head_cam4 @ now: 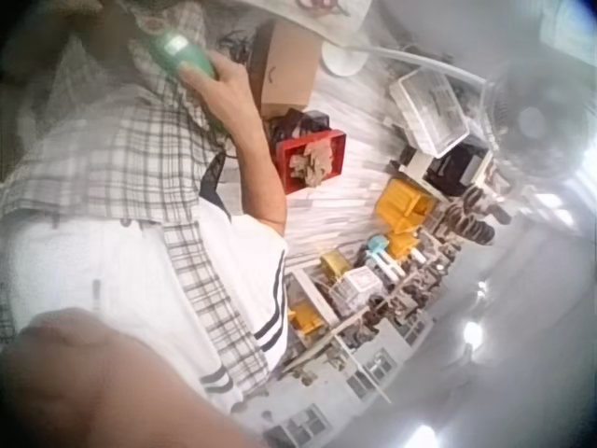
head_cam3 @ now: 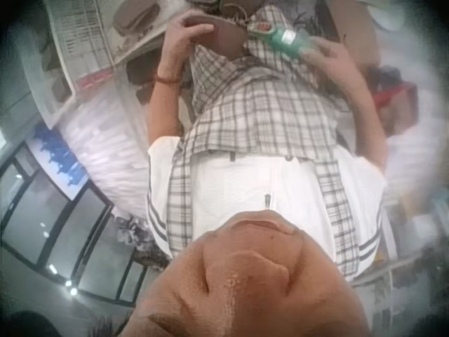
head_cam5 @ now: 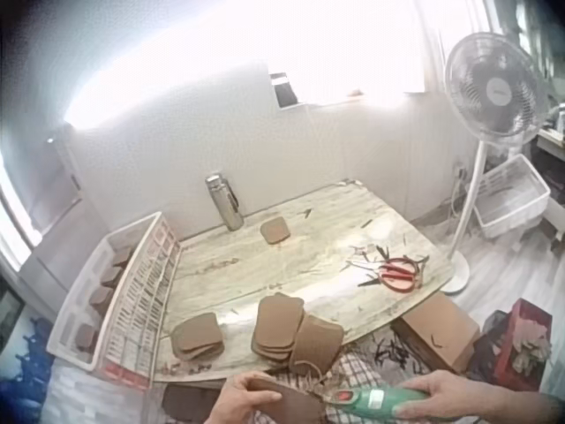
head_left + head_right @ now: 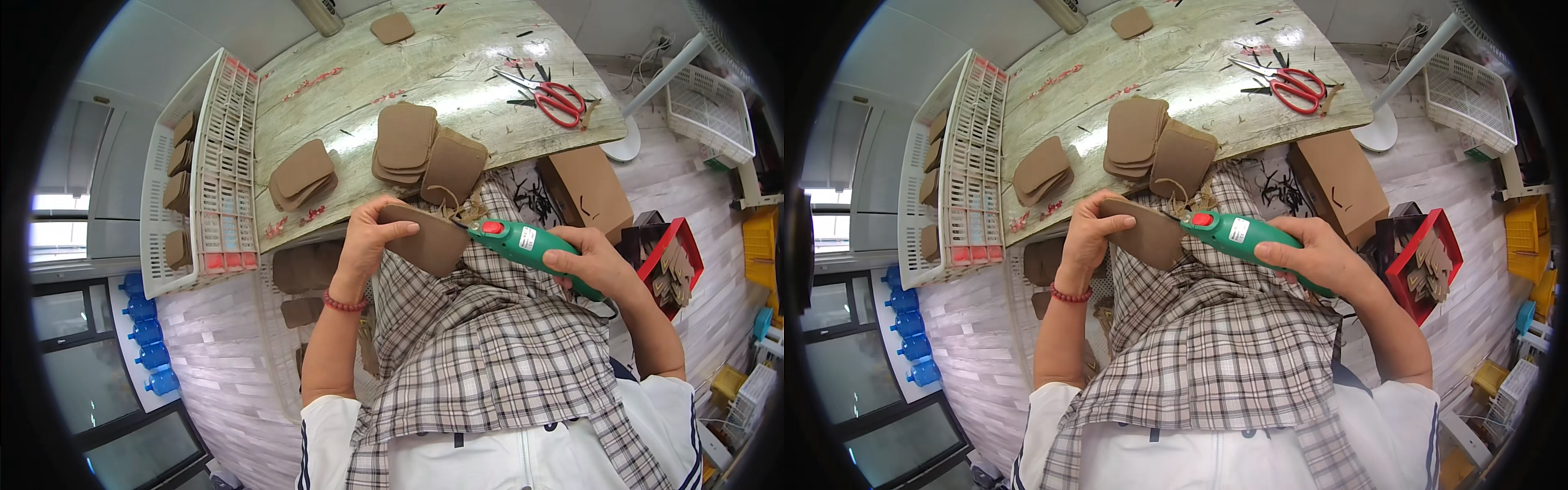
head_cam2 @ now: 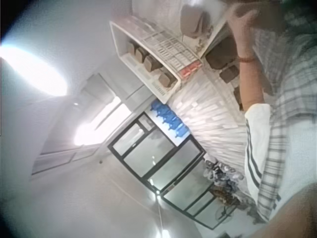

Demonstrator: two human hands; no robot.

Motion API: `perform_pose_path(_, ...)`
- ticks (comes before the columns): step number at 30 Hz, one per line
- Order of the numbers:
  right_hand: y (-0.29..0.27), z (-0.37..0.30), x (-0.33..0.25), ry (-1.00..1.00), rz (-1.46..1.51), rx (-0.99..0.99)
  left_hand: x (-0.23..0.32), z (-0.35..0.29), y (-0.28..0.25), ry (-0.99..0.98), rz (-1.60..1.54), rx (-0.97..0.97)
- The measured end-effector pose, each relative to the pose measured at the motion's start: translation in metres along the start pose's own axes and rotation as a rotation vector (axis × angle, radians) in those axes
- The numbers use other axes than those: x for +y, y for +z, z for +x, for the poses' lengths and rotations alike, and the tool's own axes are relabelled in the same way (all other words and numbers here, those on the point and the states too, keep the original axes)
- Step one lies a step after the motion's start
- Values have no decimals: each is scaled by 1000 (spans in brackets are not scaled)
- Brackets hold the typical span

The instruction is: The person uses a green rotary tool to trim the edges of small brown cardboard pieces one by one. They pick up each piece from a stack, smooth the edges with the tool, and place the finished piece into a white basket.

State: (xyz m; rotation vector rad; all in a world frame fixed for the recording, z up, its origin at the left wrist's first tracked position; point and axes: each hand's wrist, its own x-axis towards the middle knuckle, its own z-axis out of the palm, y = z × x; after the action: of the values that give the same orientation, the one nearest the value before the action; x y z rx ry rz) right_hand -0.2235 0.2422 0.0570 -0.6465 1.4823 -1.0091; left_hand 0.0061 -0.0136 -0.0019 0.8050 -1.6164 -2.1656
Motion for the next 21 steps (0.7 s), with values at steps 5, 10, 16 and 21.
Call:
perform_pose_path(5,2,2,1,2,-17,-20,1,-1,7,-58,31,-40)
perform_pose_path(10,8,5,1,-30,-22,-8,0,-2,15,-98,65,-74)
perform_pose_path(16,11,9,2,-25,-35,-9,5,-1,23,-180,43,-141)
perform_pose_path(21,16,16,0,-38,-5,-23,9,1,22,-251,127,-188)
